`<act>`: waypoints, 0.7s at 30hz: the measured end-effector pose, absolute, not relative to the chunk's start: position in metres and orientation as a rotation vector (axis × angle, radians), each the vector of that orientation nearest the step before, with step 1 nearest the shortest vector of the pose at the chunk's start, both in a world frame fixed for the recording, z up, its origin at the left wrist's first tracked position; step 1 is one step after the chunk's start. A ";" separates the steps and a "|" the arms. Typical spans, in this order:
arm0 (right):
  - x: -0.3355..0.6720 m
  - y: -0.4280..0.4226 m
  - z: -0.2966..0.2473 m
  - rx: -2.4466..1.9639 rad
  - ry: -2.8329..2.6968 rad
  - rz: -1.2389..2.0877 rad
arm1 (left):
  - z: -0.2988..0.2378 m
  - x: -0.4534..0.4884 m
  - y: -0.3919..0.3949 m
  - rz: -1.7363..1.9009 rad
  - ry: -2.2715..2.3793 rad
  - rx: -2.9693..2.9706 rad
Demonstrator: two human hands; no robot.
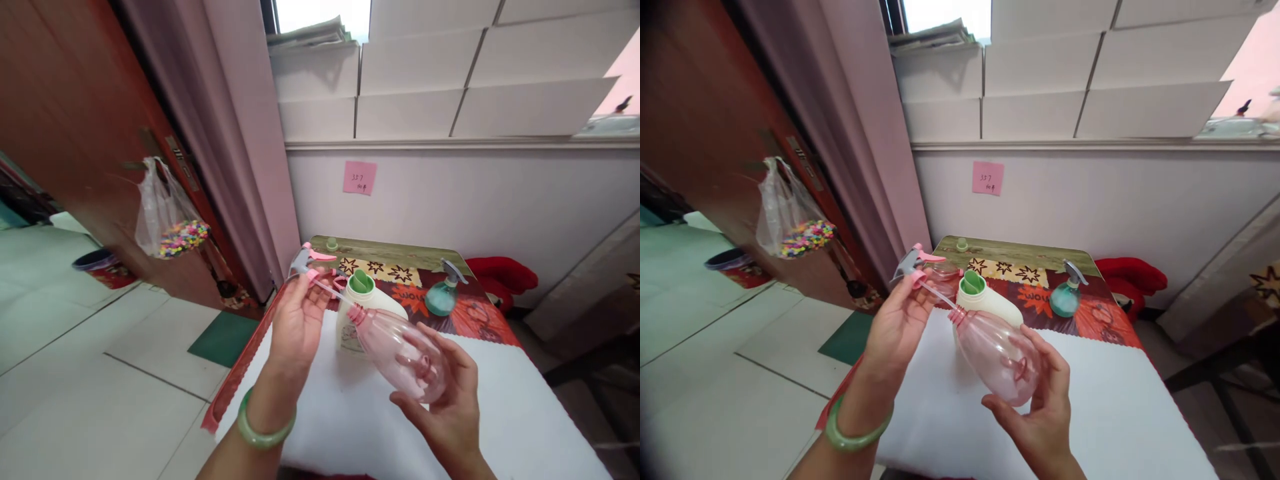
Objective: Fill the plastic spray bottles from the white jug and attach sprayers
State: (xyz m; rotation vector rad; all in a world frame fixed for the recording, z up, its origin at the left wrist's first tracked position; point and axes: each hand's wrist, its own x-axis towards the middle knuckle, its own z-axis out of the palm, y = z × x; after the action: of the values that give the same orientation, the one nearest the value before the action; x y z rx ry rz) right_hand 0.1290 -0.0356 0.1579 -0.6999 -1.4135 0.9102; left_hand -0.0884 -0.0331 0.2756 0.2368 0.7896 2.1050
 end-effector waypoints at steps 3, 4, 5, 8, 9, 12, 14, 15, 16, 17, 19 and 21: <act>0.118 -0.036 0.159 -0.680 -1.429 0.802 | 0.268 -0.074 -0.036 2.065 0.762 0.305; 0.115 -0.036 0.160 -0.669 -1.436 0.757 | 0.266 -0.070 -0.037 2.054 0.759 0.314; 0.112 -0.036 0.161 -0.659 -1.446 0.719 | 0.264 -0.067 -0.038 2.043 0.761 0.320; 0.109 -0.035 0.167 -0.662 -1.480 0.681 | 0.262 -0.057 -0.041 1.997 0.778 0.358; 0.108 -0.035 0.168 -0.666 -1.485 0.679 | 0.261 -0.055 -0.041 1.988 0.779 0.365; 0.108 -0.034 0.170 -0.652 -1.467 0.643 | 0.261 -0.050 -0.042 1.997 0.776 0.349; 0.109 -0.033 0.169 -0.645 -1.452 0.616 | 0.261 -0.050 -0.042 2.002 0.769 0.340; 0.110 -0.034 0.168 -0.647 -1.451 0.603 | 0.262 -0.051 -0.042 1.999 0.766 0.336; 0.111 -0.034 0.166 -0.654 -1.455 0.590 | 0.263 -0.053 -0.043 1.997 0.763 0.327; 0.112 -0.034 0.165 -0.664 -1.462 0.576 | 0.264 -0.055 -0.043 2.001 0.757 0.312; 0.115 -0.034 0.162 -0.684 -1.478 0.541 | 0.267 -0.060 -0.045 2.018 0.746 0.279; 0.117 -0.035 0.161 -0.685 -1.492 0.503 | 0.269 -0.063 -0.048 2.023 0.743 0.257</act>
State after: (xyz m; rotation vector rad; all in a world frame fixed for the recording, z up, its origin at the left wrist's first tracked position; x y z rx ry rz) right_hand 0.1172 -0.0350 0.1607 -0.6853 -1.4918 0.5033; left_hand -0.0631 -0.0477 0.2695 0.2575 0.7433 2.0232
